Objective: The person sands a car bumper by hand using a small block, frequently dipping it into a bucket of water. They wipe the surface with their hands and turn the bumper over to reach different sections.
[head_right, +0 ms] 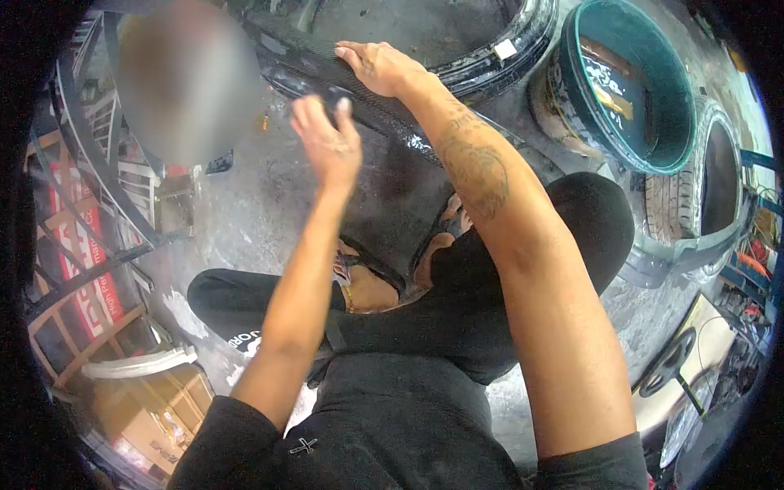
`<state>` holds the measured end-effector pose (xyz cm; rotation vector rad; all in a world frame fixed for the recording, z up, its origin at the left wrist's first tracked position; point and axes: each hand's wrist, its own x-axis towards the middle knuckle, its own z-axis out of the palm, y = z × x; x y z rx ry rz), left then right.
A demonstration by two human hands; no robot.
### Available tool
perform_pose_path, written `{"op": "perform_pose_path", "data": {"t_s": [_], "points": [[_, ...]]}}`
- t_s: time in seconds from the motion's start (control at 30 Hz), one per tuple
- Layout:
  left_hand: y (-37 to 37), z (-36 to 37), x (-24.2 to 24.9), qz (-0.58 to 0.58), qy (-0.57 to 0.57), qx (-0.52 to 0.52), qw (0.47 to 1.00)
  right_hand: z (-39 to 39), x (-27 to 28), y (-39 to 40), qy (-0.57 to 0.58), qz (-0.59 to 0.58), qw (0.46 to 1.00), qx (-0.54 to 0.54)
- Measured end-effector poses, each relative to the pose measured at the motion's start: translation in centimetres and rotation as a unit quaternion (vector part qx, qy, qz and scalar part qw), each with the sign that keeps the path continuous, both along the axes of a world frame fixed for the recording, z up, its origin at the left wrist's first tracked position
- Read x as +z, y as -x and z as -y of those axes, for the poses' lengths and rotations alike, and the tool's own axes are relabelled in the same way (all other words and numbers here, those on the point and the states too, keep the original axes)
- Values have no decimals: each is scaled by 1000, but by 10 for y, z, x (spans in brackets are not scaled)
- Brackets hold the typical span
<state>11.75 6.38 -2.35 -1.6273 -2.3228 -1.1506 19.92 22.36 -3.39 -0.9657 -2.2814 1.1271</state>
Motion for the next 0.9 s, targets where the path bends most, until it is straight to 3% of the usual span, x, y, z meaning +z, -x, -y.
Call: {"op": "perform_pose_path", "data": {"t_s": [0.07, 0.1, 0.2, 0.23, 0.33, 0.37, 0.4, 0.47, 0.53, 0.6, 0.67, 0.73, 0.77, 0.83, 0.87, 0.9], "points": [[-39, 17, -11, -46, 23, -75, 996, -2, 8, -1, -29, -11, 999, -9], [-52, 27, 0, 2, 40, -111, 993, -2, 9, -1, -23, 0, 1000, -14], [2, 10, 5, -16, 74, -146, 986, 2, 2, 2, -3, -1, 1000, -12], [23, -1, -10, -59, -10, -67, 996, 1, -4, 3, -9, -4, 1000, -7], [-5, 3, -5, -19, 59, 5, 998, 0, -2, 1, -18, -18, 1000, 5], [-26, 15, -22, -165, 5, -62, 984, 3, 4, 0, -18, -4, 1000, -4], [-47, 31, -12, -25, 61, -127, 990, 3, 8, -1, -16, 10, 1000, -13], [-13, 17, -9, -55, 57, -183, 980, 3, 7, 0, -22, -6, 1000, -13], [37, -3, 2, -42, 75, -98, 992, 4, 9, -1, -6, 6, 1000, -15], [85, -27, -6, -35, -19, -26, 999, 5, 1, 0, -9, -1, 1000, -14], [54, -22, -16, -72, -19, 45, 996, 2, 2, 0, -26, -18, 999, -11], [-12, 11, -15, -86, -22, -60, 994, 1, 5, 1, -40, 15, 999, -14], [-5, 5, -12, -87, -25, -61, 994, -1, 8, 2, -45, 9, 999, -15], [22, 4, -15, -77, -7, -163, 984, 6, 5, 1, -43, 14, 999, -4], [48, -8, 2, -23, 47, -102, 993, 5, 8, 3, -30, 22, 999, -3], [73, -21, 6, -40, 17, -23, 999, 4, 8, 2, -17, 30, 999, -8]]}}
